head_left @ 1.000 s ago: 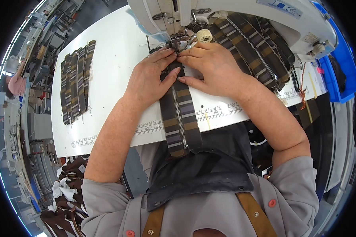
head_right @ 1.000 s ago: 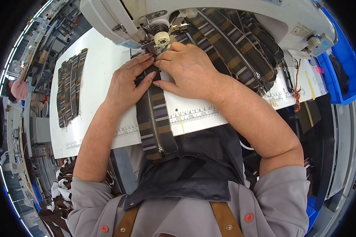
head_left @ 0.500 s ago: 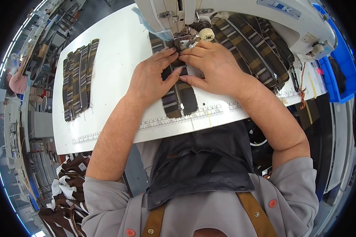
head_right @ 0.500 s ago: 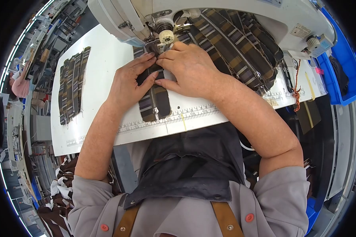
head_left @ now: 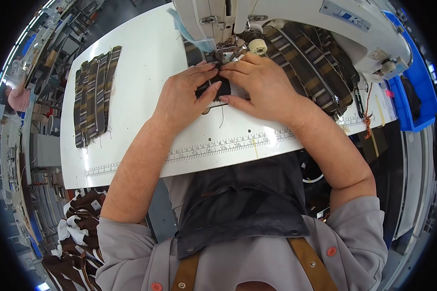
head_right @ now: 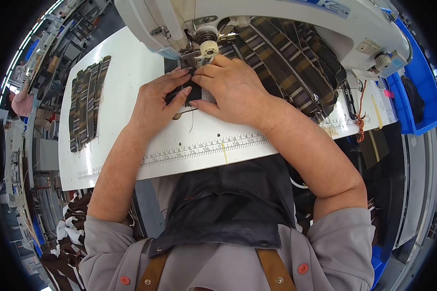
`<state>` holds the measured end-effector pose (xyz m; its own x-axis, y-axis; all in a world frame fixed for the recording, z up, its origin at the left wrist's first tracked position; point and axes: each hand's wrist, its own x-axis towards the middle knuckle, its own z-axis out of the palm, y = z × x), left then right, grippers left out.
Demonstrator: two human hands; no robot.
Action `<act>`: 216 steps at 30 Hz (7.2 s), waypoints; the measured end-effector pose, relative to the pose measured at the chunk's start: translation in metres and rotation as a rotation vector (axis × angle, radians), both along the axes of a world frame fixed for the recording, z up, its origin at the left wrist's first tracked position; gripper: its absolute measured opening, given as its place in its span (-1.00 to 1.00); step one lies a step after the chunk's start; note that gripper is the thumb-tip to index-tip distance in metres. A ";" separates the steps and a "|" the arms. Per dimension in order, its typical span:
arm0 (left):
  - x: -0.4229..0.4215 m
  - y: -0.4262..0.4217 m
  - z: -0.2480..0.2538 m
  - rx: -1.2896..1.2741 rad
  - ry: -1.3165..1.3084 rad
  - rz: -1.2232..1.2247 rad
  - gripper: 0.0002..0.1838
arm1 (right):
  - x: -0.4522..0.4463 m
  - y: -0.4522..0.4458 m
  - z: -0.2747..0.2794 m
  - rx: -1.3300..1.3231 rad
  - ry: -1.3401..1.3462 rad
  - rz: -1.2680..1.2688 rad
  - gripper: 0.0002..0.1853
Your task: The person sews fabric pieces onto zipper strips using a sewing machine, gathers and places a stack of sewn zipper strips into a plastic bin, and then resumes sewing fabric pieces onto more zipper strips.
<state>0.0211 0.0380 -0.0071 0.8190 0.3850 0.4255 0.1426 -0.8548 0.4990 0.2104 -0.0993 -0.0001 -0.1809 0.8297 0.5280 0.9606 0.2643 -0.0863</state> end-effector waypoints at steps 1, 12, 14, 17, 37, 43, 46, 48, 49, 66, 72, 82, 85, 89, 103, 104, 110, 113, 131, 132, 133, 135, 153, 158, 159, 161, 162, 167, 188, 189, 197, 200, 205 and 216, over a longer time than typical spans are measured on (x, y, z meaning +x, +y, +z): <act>0.000 -0.001 0.001 0.003 -0.001 0.002 -0.65 | 0.000 0.001 -0.001 0.000 0.007 -0.001 -0.49; 0.005 0.005 0.006 -0.043 0.094 0.045 -0.56 | -0.003 0.002 -0.002 0.000 0.011 0.000 -0.49; 0.005 0.006 0.004 -0.040 0.094 0.054 -0.55 | -0.002 0.001 -0.002 -0.026 0.005 0.000 -0.50; 0.007 0.007 0.001 0.039 0.083 0.087 -0.56 | 0.000 0.003 -0.004 -0.010 0.015 0.013 -0.52; 0.022 -0.011 0.043 0.069 0.298 -0.010 -0.90 | 0.007 -0.003 -0.003 0.120 0.035 0.002 -0.80; 0.007 0.000 0.027 -0.112 0.203 0.100 -0.82 | 0.005 -0.006 -0.003 0.083 0.070 0.073 -0.79; -0.005 -0.005 0.014 -0.034 0.102 0.078 -0.74 | 0.002 -0.004 -0.003 0.078 0.062 0.085 -0.76; -0.009 -0.012 0.008 0.097 0.004 0.027 -0.68 | 0.003 -0.004 -0.003 0.091 0.059 0.086 -0.75; -0.009 -0.016 0.008 0.172 0.067 0.036 -0.64 | 0.003 -0.003 -0.003 0.083 0.050 0.079 -0.73; 0.008 0.004 -0.002 0.188 0.106 0.043 -0.60 | 0.001 0.004 -0.005 0.073 0.008 -0.009 -0.67; 0.004 -0.003 0.000 0.126 0.117 0.027 -0.55 | 0.002 0.003 -0.005 0.075 0.012 0.006 -0.63; 0.000 -0.004 -0.002 0.296 0.181 0.054 -0.46 | 0.000 0.000 -0.001 0.055 0.000 -0.009 -0.55; 0.000 -0.005 0.000 0.223 0.166 0.030 -0.48 | 0.000 0.000 -0.001 0.043 0.005 -0.010 -0.55; 0.000 -0.005 0.000 0.193 0.137 0.015 -0.50 | 0.000 -0.001 -0.001 0.050 -0.001 -0.013 -0.55; 0.000 -0.005 0.002 0.041 0.135 0.022 -0.51 | 0.000 0.000 -0.001 0.046 0.004 -0.007 -0.57; -0.001 -0.005 0.002 0.033 0.137 0.026 -0.50 | 0.000 0.000 -0.001 0.043 0.007 -0.010 -0.57; 0.000 -0.005 0.002 0.033 0.154 0.028 -0.50 | 0.000 0.000 -0.001 0.022 0.016 -0.008 -0.55; 0.001 -0.004 0.000 0.072 0.092 0.028 -0.54 | 0.000 0.000 -0.001 0.029 0.004 -0.008 -0.55; 0.029 0.039 0.036 0.295 0.425 0.024 -0.60 | 0.001 -0.012 0.011 0.087 -0.151 -0.166 -0.73; 0.028 0.039 0.033 0.293 0.415 0.020 -0.60 | 0.004 -0.017 0.016 0.085 -0.161 -0.171 -0.73; 0.026 0.039 0.029 0.381 0.369 0.039 -0.63 | 0.008 -0.022 0.022 0.083 -0.154 -0.272 -0.70; 0.019 0.044 0.024 0.472 0.317 0.058 -0.66 | 0.018 -0.032 0.030 0.084 -0.150 -0.377 -0.67; -0.213 0.073 0.019 0.601 0.376 0.518 -0.59 | 0.068 -0.059 0.050 0.062 -0.264 -0.661 -0.55; -0.204 0.066 0.019 0.469 0.365 0.604 -0.57 | 0.086 -0.072 0.057 0.046 -0.162 -0.612 -0.79; -0.197 0.066 0.017 0.545 0.344 0.559 -0.55 | 0.087 -0.078 0.058 0.085 -0.098 -0.589 -0.81; -0.196 0.078 0.012 0.618 0.326 0.519 -0.52 | 0.075 -0.087 0.064 0.121 -0.035 -0.557 -0.83; -0.196 0.087 0.008 0.520 0.430 0.564 -0.50 | 0.066 -0.096 0.068 0.060 0.160 -0.563 -0.84; -0.188 0.094 -0.004 0.553 0.408 0.628 -0.54 | 0.009 -0.133 0.056 -0.021 0.877 -0.304 -0.87; -0.021 -0.029 0.006 0.264 0.026 0.176 -0.43 | -0.022 -0.041 0.008 -0.082 0.169 -0.050 -0.58; -0.023 -0.026 0.004 0.265 0.031 0.174 -0.43 | -0.019 -0.035 0.008 -0.051 0.024 -0.005 -0.58; -0.023 -0.022 0.010 0.205 0.233 0.018 -0.48 | 0.002 -0.011 0.011 -0.177 -0.020 0.025 -0.48; -0.019 -0.019 0.009 0.212 0.212 0.024 -0.47 | 0.004 -0.007 0.007 -0.187 0.021 0.011 -0.46; -0.016 -0.019 0.013 0.261 0.230 0.042 -0.45 | 0.006 -0.004 0.002 -0.124 0.039 0.021 -0.48; -0.011 -0.014 0.005 0.229 0.180 0.030 -0.42 | 0.006 -0.002 0.000 -0.034 0.003 -0.006 -0.53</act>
<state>0.0098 0.0238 -0.0022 0.8790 0.3205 0.3530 0.2381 -0.9365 0.2575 0.2167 -0.1017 -0.0004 -0.1744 0.8482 0.5001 0.9619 0.2553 -0.0977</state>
